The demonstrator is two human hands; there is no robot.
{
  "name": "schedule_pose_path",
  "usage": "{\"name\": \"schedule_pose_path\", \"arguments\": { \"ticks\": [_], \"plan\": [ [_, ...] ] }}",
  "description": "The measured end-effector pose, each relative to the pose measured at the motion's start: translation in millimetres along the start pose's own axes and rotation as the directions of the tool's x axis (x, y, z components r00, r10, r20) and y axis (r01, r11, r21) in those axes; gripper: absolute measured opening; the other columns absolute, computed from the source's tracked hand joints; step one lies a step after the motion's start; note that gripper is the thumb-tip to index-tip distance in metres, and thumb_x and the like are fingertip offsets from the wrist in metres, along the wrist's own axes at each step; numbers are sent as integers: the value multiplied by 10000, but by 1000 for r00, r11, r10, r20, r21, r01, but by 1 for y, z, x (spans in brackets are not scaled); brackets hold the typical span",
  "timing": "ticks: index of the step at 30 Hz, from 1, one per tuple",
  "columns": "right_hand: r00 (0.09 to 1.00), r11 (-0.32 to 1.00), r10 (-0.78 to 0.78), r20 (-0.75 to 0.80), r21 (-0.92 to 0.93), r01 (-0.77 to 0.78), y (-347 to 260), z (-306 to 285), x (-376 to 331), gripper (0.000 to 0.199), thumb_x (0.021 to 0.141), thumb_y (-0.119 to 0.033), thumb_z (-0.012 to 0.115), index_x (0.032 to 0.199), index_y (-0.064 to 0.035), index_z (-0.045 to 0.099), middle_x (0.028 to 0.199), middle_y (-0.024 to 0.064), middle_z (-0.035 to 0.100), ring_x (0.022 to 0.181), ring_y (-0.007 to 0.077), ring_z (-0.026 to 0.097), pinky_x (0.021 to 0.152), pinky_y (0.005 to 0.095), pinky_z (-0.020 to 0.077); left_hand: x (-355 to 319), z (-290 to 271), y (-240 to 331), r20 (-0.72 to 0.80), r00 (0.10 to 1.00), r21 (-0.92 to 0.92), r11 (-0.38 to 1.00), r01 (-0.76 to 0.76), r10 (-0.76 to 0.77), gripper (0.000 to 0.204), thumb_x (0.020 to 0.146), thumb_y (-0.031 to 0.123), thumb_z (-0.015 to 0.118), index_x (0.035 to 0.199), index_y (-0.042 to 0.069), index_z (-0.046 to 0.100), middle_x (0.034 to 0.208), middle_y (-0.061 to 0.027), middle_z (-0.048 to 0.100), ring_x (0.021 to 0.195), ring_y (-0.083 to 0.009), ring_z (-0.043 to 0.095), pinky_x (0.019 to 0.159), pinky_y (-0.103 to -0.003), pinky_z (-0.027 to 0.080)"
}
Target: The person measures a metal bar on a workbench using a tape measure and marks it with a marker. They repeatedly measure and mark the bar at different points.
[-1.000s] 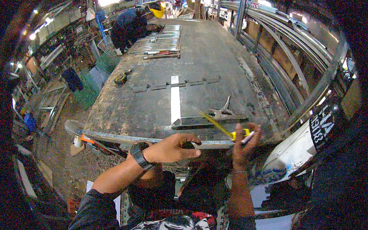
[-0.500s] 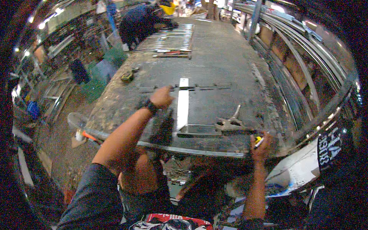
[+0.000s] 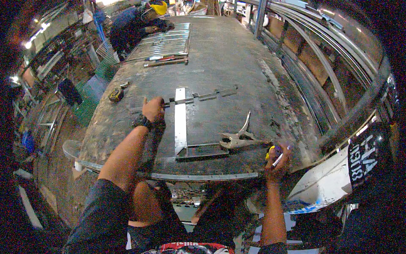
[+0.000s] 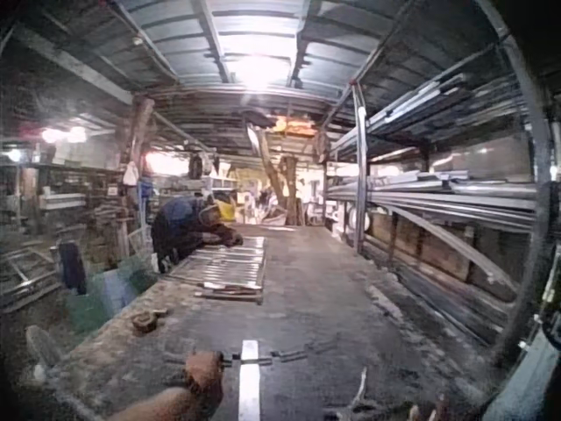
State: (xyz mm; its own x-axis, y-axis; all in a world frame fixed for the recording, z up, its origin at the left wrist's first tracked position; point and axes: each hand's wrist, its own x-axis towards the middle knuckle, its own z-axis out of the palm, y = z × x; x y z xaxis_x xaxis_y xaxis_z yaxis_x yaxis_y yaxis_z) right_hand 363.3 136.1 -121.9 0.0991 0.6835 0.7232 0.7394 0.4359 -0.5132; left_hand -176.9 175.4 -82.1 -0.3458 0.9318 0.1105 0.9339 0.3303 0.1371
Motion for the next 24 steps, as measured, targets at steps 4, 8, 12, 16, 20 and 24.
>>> {"name": "schedule_pose_path", "arguments": {
  "ticks": [4,8,12,16,20,24],
  "plan": [
    [1000,998,-7,-10,-64,6,5,0,-3,376,1042,-253,605,1305,14,580,1251,215,616,1184,371,583,1061,459,436,-17,-11,2,-273,958,-109,987,-120,87,548,861,86,600,1405,145,568,1335,-159,669,1268,-339,619,1244,-629,171],
    [999,999,34,22,-15,-33,8,4,-4,422,1063,-295,581,1337,25,557,1297,230,603,1254,373,556,1070,454,438,-52,-33,29,-99,987,106,988,-115,125,423,871,127,671,1292,90,674,1361,-190,641,1348,-354,570,1212,-670,206],
    [998,999,41,50,30,-42,12,4,0,456,1063,-324,588,1347,31,550,1331,235,594,1267,376,553,1068,458,445,-79,-38,109,-79,867,53,871,-489,492,482,874,235,687,1337,107,654,1422,-161,591,1428,-332,479,1243,-577,233],
    [994,996,79,71,37,-82,18,2,-2,447,1063,-311,590,1345,33,559,1332,246,597,1237,398,569,1065,462,442,-88,-32,138,-142,843,29,854,-520,519,485,850,202,704,1323,109,652,1342,-195,621,1378,-341,518,1219,-550,292],
    [990,985,-136,-37,-111,131,21,7,-3,410,1065,-273,571,1323,45,564,1295,246,613,1206,416,575,1040,477,448,-62,-19,89,-256,926,-74,950,-304,276,414,832,49,640,1246,68,653,1208,-223,695,1105,-398,681,953,-508,539],
    [994,986,-110,-19,-124,107,16,5,-2,365,1067,-257,552,1284,35,577,1238,239,623,1154,418,584,1010,486,452,-36,12,8,-255,960,-147,976,-160,119,333,888,136,611,1212,66,640,1119,-198,718,1101,-421,676,1048,-564,456]
  ]
}}
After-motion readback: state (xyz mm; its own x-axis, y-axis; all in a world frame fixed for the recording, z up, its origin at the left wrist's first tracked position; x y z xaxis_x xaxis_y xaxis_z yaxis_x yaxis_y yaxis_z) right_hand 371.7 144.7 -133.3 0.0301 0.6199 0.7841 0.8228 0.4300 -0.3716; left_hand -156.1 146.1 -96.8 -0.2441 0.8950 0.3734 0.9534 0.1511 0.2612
